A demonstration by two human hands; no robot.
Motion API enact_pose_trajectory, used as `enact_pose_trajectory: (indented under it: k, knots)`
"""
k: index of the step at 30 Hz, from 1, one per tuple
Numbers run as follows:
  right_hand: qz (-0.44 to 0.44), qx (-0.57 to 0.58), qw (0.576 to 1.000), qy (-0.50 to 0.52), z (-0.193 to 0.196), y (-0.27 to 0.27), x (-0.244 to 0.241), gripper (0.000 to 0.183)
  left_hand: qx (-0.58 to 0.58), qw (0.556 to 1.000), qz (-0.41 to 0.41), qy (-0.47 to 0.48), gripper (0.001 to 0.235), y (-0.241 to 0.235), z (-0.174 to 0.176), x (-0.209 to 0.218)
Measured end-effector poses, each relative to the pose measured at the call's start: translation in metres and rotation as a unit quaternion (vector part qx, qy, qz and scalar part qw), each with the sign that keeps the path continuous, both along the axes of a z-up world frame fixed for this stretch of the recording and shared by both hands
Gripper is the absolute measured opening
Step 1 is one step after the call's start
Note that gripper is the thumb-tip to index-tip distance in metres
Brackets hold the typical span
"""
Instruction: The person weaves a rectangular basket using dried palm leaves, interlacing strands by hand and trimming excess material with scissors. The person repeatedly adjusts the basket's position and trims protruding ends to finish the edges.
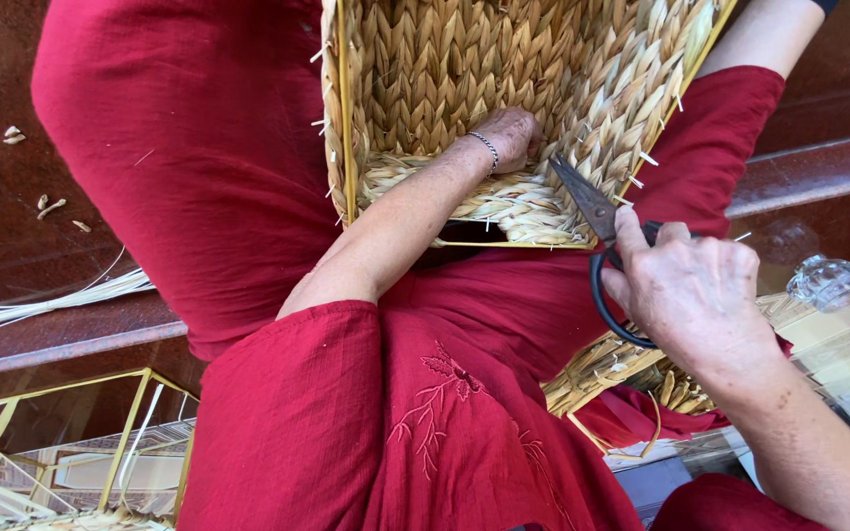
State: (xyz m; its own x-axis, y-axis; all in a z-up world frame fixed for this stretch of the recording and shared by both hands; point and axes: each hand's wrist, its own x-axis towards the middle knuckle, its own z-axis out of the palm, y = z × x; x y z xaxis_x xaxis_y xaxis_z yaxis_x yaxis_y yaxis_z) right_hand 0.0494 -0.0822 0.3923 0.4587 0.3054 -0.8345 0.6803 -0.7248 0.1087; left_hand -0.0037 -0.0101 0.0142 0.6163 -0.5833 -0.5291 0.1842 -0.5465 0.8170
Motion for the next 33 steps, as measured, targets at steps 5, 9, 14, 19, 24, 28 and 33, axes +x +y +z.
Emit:
enact_pose_trajectory:
  k: [5,9,14,19,24,28,33]
  knots:
    - [-0.017,0.007,1.000,-0.002,0.002,-0.005,-0.004,0.065,0.043,0.998,0.021,0.048,0.018,-0.006,0.004,0.002]
    - [-0.032,0.030,0.999,-0.011,0.002,-0.012,-0.007,0.064,0.046,0.999,-0.022,-0.010,0.025,-0.010,0.002,0.006]
    - [-0.044,0.043,0.998,-0.014,0.000,-0.020,-0.010,0.063,0.055,0.986,-0.149,-0.046,0.028,-0.022,0.006,0.009]
    - [-0.055,0.060,0.996,-0.038,0.002,-0.023,-0.013,0.062,0.055,0.993,-0.065,-0.079,0.024,-0.013,0.021,0.008]
    - [-0.142,0.136,0.979,-0.048,0.004,-0.043,-0.027,0.064,0.092,0.981,-0.125,-0.116,0.013,0.035,0.045,0.041]
    - [-0.239,0.199,0.950,-0.015,0.002,-0.048,-0.037,0.074,0.168,0.967,-0.099,-0.164,0.007,0.129,0.114,0.068]
    - [-0.240,0.225,0.943,0.048,0.001,-0.051,-0.044,0.086,0.168,0.933,-0.080,-0.309,0.013,0.215,0.202,0.057]
